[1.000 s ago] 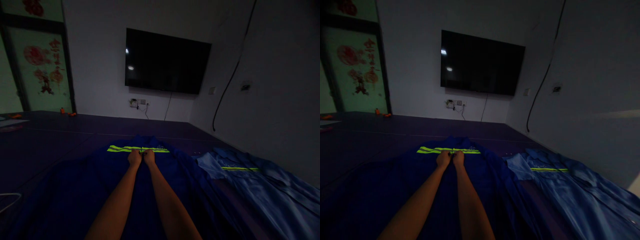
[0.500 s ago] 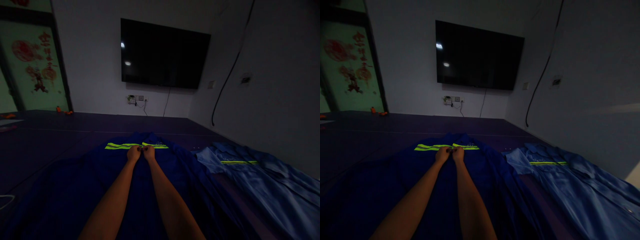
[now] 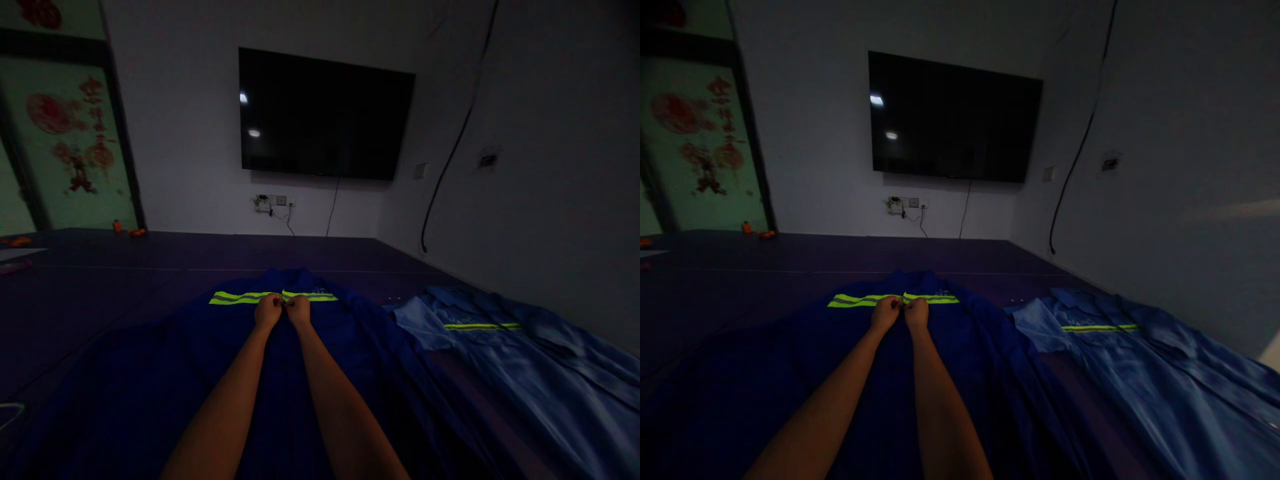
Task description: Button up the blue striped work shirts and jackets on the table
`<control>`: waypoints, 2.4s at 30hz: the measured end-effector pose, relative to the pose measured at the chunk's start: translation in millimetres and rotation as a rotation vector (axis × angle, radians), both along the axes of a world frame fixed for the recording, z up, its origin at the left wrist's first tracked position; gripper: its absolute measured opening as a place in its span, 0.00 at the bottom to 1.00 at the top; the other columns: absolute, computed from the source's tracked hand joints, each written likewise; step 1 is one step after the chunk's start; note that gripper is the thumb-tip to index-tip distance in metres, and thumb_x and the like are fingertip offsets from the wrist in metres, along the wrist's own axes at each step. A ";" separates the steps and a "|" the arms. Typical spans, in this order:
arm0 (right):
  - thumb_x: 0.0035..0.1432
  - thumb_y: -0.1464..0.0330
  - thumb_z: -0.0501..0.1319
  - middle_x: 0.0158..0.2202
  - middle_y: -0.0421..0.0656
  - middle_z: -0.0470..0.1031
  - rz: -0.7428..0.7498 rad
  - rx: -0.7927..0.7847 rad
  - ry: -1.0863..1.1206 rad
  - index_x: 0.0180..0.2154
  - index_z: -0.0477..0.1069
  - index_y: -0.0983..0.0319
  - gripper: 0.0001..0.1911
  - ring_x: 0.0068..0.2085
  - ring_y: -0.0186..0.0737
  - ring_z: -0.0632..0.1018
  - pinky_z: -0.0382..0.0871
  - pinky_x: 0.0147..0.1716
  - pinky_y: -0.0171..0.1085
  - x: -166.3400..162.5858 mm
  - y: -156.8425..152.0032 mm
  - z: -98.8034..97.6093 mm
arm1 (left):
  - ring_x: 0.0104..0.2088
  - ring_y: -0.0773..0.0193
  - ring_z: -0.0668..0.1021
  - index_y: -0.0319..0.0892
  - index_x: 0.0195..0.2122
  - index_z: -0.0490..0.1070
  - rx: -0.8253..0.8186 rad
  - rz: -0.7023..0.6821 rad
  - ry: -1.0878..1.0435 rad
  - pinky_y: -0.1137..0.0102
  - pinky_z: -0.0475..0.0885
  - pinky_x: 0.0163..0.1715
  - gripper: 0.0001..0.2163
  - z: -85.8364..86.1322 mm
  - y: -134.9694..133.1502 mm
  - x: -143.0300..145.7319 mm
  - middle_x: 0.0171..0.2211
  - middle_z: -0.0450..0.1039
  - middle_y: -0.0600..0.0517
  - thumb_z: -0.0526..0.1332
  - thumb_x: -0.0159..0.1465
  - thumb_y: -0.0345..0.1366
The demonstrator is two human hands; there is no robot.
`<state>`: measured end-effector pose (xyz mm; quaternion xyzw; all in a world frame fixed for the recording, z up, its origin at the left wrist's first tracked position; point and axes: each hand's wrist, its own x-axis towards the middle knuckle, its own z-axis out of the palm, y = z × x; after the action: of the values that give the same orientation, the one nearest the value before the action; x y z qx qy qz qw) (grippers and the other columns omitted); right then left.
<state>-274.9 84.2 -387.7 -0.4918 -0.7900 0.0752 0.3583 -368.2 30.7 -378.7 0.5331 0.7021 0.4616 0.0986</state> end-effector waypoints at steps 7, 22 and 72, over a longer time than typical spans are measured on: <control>0.46 0.75 0.58 0.24 0.46 0.77 -0.010 -0.020 -0.039 0.24 0.76 0.64 0.08 0.28 0.35 0.75 0.58 0.26 0.28 -0.7 -0.2 -0.1 | 0.33 0.67 0.75 0.41 0.31 0.73 0.090 -0.034 -0.077 0.74 0.67 0.34 0.07 -3.7 5.1 -1.7 0.32 0.75 0.51 0.58 0.54 0.27; 0.46 0.79 0.56 0.28 0.48 0.76 -0.019 0.010 -0.044 0.25 0.75 0.65 0.10 0.32 0.37 0.75 0.61 0.32 0.29 -2.3 -4.9 -0.2 | 0.37 0.65 0.75 0.43 0.38 0.71 -0.013 -0.031 -0.033 0.74 0.66 0.36 0.12 -3.6 5.0 -1.3 0.36 0.76 0.51 0.58 0.52 0.25; 0.46 0.81 0.55 0.27 0.50 0.75 -0.056 0.047 0.048 0.26 0.73 0.68 0.09 0.34 0.40 0.74 0.61 0.32 0.31 -3.2 -8.9 2.6 | 0.33 0.68 0.75 0.38 0.29 0.70 0.179 0.005 -0.172 0.74 0.68 0.36 0.10 -8.2 11.3 -0.7 0.31 0.75 0.51 0.54 0.49 0.20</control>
<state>-278.1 75.2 -385.1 -0.5033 -0.7687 0.0583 0.3905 -368.8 42.0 -386.9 0.4965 0.6483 0.5668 0.1094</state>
